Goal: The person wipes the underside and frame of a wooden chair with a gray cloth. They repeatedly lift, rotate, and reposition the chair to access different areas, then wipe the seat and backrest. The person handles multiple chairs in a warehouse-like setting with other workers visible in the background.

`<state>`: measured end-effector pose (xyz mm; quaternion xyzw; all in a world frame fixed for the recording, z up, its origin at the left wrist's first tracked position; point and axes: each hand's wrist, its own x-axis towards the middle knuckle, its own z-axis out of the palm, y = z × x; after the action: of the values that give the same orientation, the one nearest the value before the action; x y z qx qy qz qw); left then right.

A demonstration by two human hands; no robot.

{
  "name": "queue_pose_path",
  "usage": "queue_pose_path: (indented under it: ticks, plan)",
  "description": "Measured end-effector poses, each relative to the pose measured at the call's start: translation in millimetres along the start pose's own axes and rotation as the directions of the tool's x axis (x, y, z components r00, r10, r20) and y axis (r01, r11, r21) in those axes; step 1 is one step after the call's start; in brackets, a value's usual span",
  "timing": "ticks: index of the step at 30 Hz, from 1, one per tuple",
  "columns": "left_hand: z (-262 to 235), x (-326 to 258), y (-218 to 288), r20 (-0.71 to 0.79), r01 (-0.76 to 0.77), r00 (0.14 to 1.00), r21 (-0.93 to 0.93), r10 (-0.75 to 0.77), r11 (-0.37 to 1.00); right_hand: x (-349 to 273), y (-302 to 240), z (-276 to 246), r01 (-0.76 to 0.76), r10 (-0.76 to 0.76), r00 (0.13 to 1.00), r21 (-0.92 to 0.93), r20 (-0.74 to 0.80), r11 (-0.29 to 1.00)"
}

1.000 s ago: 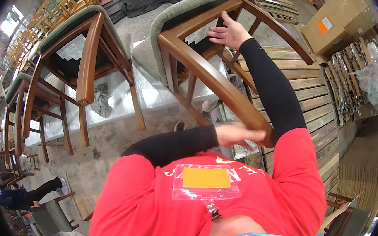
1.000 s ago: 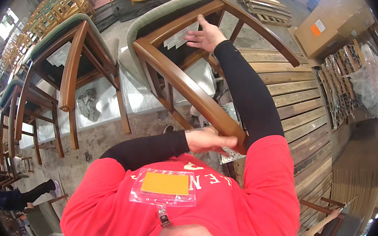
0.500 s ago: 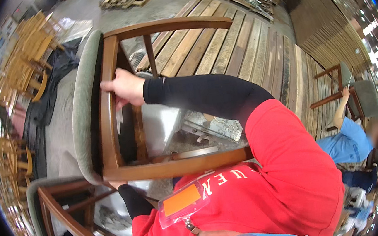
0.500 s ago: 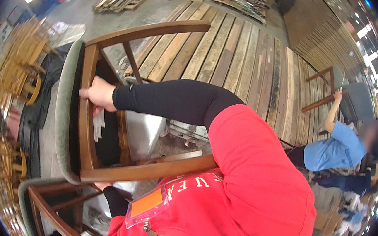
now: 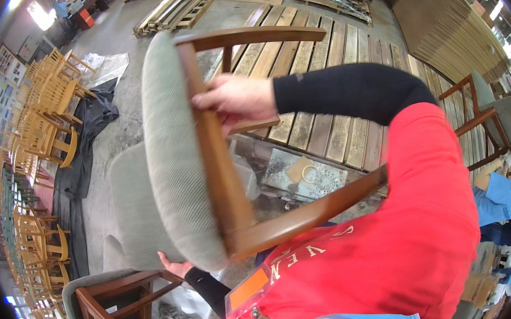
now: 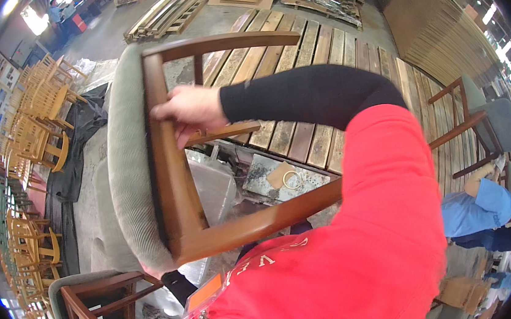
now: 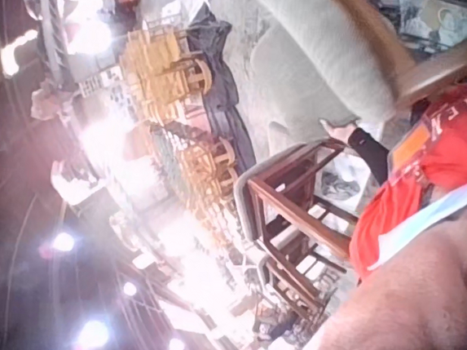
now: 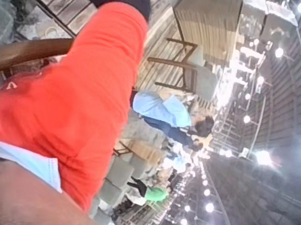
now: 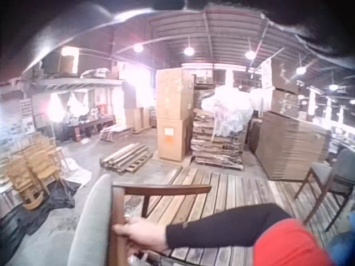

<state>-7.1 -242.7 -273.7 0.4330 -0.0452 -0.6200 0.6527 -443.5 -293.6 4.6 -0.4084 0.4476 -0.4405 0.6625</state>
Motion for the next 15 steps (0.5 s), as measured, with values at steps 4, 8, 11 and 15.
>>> queue_pose_path:
  ticks: [4, 8, 11, 15]
  plan:
    - [117.4, -22.2, -1.9, 0.006, -0.248, 0.969, 0.041, 0.248, 0.968, -67.9, -41.4, -114.5, 0.16, -0.161, 0.986, -0.019, -0.045, 0.987]
    - [280.4, -24.3, -20.8, 0.405, -0.182, 0.896, -0.034, 0.18, 0.983, -111.2, -48.9, -287.7, 0.385, -0.391, 0.899, -0.069, -0.198, 0.92]
    - [423.9, -14.8, -103.9, 0.578, -0.327, 0.769, -0.013, 0.274, 0.945, -138.5, -27.4, -413.6, 0.416, -0.407, 0.804, -0.079, -0.434, 0.906]
    - [588.6, -10.5, -195.7, 0.734, -0.536, 0.586, 0.035, 0.342, 0.843, -128.4, 13.4, -512.5, 0.425, -0.23, 0.64, 0.087, -0.733, 0.901]
